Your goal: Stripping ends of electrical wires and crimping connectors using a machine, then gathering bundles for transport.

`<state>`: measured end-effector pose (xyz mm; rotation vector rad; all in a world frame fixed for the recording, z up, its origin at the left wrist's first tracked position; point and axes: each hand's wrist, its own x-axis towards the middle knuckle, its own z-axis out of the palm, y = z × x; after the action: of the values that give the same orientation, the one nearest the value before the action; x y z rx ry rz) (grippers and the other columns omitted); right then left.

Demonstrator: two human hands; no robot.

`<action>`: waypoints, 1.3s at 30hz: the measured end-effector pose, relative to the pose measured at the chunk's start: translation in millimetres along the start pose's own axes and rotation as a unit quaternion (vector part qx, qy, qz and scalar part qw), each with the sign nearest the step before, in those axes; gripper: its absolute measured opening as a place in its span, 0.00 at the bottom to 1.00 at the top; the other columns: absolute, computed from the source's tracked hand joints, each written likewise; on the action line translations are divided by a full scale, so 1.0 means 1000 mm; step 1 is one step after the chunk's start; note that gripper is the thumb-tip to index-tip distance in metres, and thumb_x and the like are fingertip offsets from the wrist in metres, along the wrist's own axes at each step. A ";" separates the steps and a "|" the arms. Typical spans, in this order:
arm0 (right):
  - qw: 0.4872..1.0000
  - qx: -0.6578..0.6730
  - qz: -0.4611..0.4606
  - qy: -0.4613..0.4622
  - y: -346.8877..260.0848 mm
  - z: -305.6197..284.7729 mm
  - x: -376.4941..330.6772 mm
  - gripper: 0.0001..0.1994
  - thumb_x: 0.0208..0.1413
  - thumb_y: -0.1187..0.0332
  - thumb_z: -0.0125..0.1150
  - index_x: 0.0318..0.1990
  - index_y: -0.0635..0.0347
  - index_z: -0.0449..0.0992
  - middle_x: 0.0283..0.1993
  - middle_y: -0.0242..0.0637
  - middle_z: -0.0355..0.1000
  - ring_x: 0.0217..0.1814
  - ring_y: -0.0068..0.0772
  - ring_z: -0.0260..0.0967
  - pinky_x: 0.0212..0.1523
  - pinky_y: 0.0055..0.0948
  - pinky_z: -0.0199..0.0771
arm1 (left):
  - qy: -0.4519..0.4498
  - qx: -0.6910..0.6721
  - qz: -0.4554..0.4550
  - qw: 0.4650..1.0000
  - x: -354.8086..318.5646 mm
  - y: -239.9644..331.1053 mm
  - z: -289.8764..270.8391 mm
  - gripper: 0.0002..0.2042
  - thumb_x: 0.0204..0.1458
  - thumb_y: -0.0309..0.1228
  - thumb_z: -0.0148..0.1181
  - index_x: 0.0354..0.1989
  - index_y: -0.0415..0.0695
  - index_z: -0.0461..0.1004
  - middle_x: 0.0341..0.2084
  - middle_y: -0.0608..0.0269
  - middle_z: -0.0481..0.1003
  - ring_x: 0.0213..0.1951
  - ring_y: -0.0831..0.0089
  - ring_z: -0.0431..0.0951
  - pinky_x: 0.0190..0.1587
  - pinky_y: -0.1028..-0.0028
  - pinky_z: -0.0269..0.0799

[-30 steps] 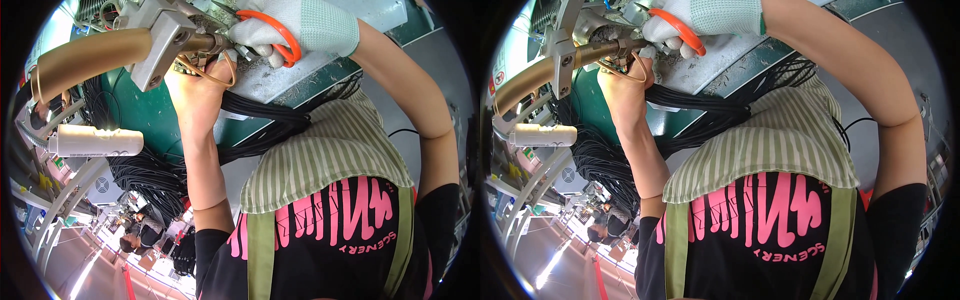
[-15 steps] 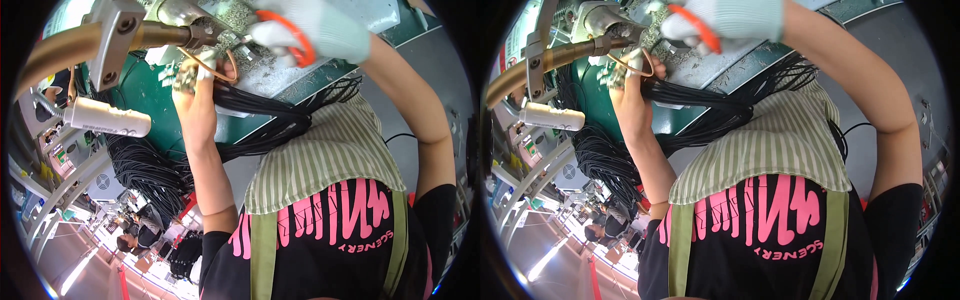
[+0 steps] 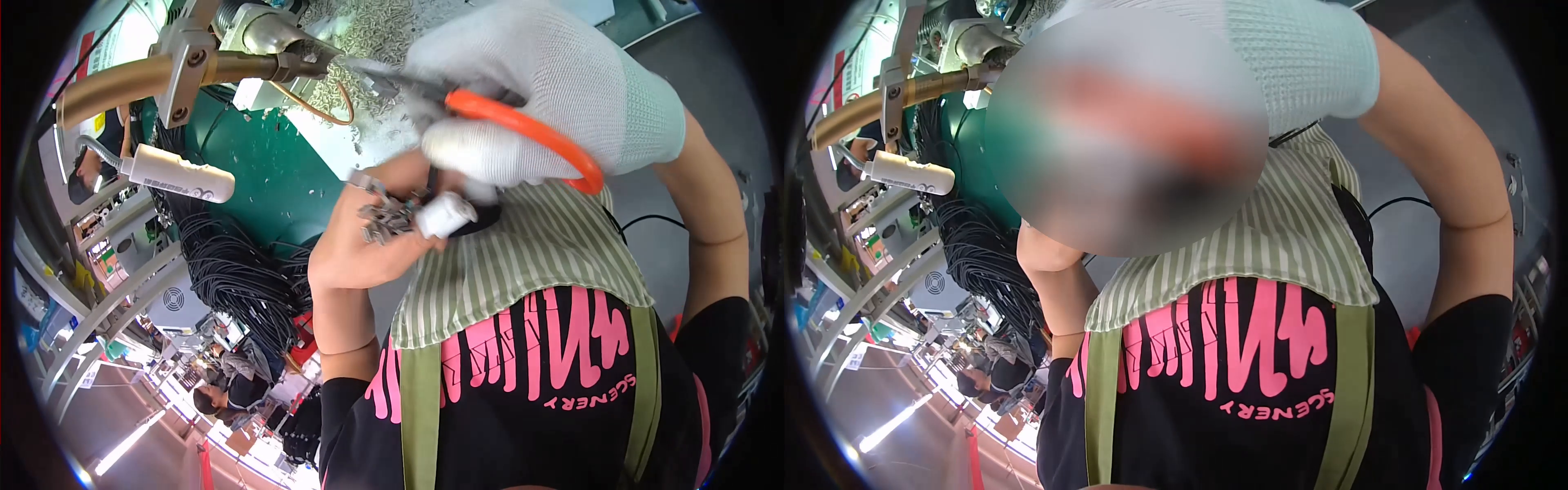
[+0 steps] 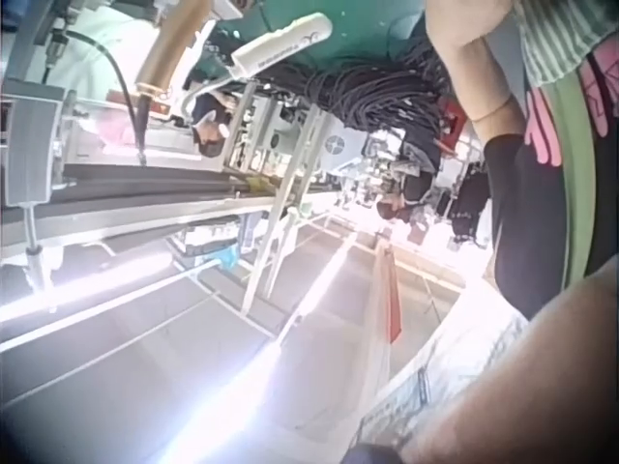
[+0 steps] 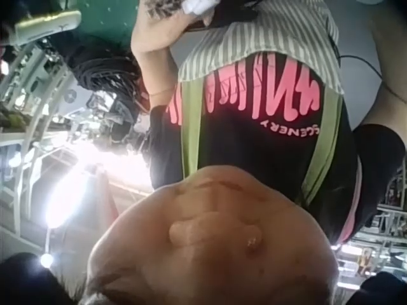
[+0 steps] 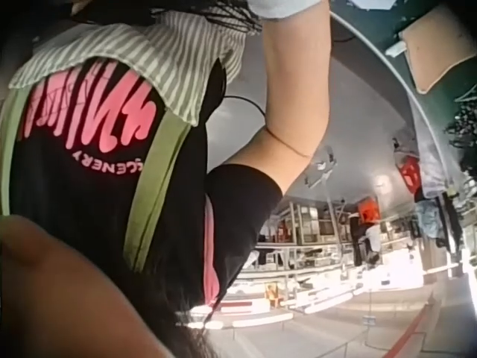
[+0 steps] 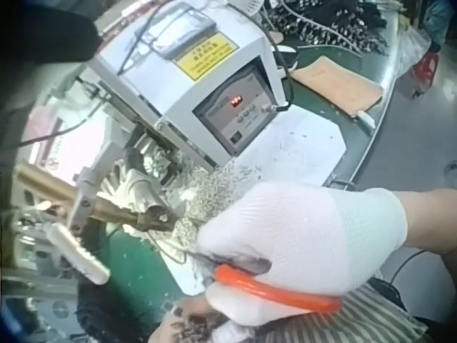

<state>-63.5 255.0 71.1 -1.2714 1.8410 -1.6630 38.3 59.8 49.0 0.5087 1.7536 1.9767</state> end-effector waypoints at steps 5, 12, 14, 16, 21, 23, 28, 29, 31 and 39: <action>0.927 0.104 0.349 0.088 -0.013 0.027 -0.019 0.08 0.49 0.65 0.57 0.30 0.62 0.72 0.17 0.35 0.62 0.18 0.25 0.62 0.21 0.26 0.62 | 0.352 0.120 0.003 0.928 0.013 0.000 0.024 0.09 0.49 0.18 0.50 0.40 0.34 0.68 0.24 0.64 0.72 0.25 0.83 0.70 0.24 0.85 0.65; 0.874 -0.430 -0.030 0.224 0.025 0.056 -0.026 0.08 0.44 0.67 0.62 0.30 0.59 0.72 0.17 0.35 0.64 0.17 0.35 0.64 0.19 0.23 0.63 | 0.375 0.004 -0.011 0.927 0.006 0.008 0.011 0.08 0.48 0.16 0.54 0.36 0.35 0.68 0.22 0.68 0.69 0.21 0.86 0.65 0.20 0.85 0.58; 0.883 -0.415 -0.033 0.218 0.026 0.058 -0.032 0.08 0.44 0.67 0.63 0.29 0.59 0.72 0.16 0.36 0.64 0.16 0.36 0.63 0.18 0.23 0.62 | 0.363 -0.018 -0.018 0.932 0.005 0.006 0.013 0.08 0.47 0.16 0.55 0.36 0.36 0.68 0.22 0.68 0.69 0.20 0.86 0.64 0.20 0.85 0.56; 0.897 -0.393 0.001 0.200 0.023 0.059 -0.036 0.08 0.44 0.68 0.63 0.28 0.61 0.72 0.15 0.36 0.64 0.15 0.37 0.60 0.17 0.24 0.60 | 0.356 -0.030 -0.022 0.934 0.007 0.002 0.017 0.08 0.47 0.16 0.56 0.36 0.36 0.68 0.23 0.68 0.69 0.19 0.86 0.63 0.19 0.85 0.55; 0.973 -0.163 0.053 0.156 0.018 0.061 -0.034 0.07 0.46 0.70 0.62 0.26 0.63 0.71 0.14 0.36 0.62 0.13 0.33 0.57 0.17 0.25 0.57 | 0.419 0.221 0.115 0.873 0.014 -0.013 0.021 0.10 0.47 0.16 0.55 0.38 0.36 0.66 0.22 0.68 0.70 0.20 0.87 0.64 0.23 0.86 0.57; 0.975 -0.121 0.040 0.183 0.019 0.064 -0.029 0.07 0.47 0.70 0.61 0.24 0.63 0.71 0.13 0.36 0.61 0.12 0.29 0.56 0.16 0.26 0.56 | 0.364 0.372 0.153 0.840 0.012 -0.013 0.018 0.10 0.47 0.16 0.55 0.39 0.37 0.66 0.22 0.68 0.70 0.21 0.87 0.64 0.24 0.86 0.57; 0.986 -0.043 0.118 0.108 0.020 0.063 -0.028 0.07 0.47 0.70 0.61 0.24 0.63 0.71 0.13 0.36 0.60 0.13 0.23 0.55 0.16 0.27 0.56 | 0.389 0.103 -0.009 0.915 -0.001 -0.006 0.014 0.11 0.48 0.16 0.55 0.40 0.38 0.66 0.22 0.70 0.70 0.23 0.89 0.64 0.27 0.87 0.58; 0.986 -0.057 0.116 0.104 0.020 0.063 -0.028 0.07 0.47 0.70 0.61 0.24 0.63 0.71 0.13 0.36 0.60 0.13 0.23 0.55 0.16 0.27 0.56 | 0.401 0.087 -0.008 0.912 -0.002 -0.006 0.013 0.10 0.47 0.16 0.55 0.39 0.38 0.67 0.22 0.71 0.70 0.23 0.89 0.64 0.26 0.87 0.58; 0.987 -0.069 0.108 0.097 0.023 0.064 -0.027 0.06 0.46 0.70 0.62 0.26 0.63 0.72 0.14 0.36 0.62 0.13 0.27 0.57 0.17 0.28 0.57 | 0.426 0.051 -0.007 0.903 -0.002 -0.008 0.012 0.09 0.47 0.16 0.56 0.36 0.38 0.68 0.22 0.72 0.70 0.23 0.90 0.63 0.26 0.87 0.58; 0.940 -0.288 0.057 0.171 0.038 0.083 -0.027 0.07 0.44 0.71 0.62 0.29 0.62 0.72 0.17 0.39 0.65 0.16 0.39 0.64 0.18 0.30 0.59 | 0.423 0.091 -0.075 0.898 -0.001 -0.011 0.004 0.07 0.46 0.17 0.59 0.32 0.36 0.70 0.20 0.75 0.68 0.23 0.91 0.61 0.26 0.87 0.56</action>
<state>-0.7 222.7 7.4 -1.0837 2.6992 -1.3924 42.6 63.9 38.3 -0.5279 2.3853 2.0741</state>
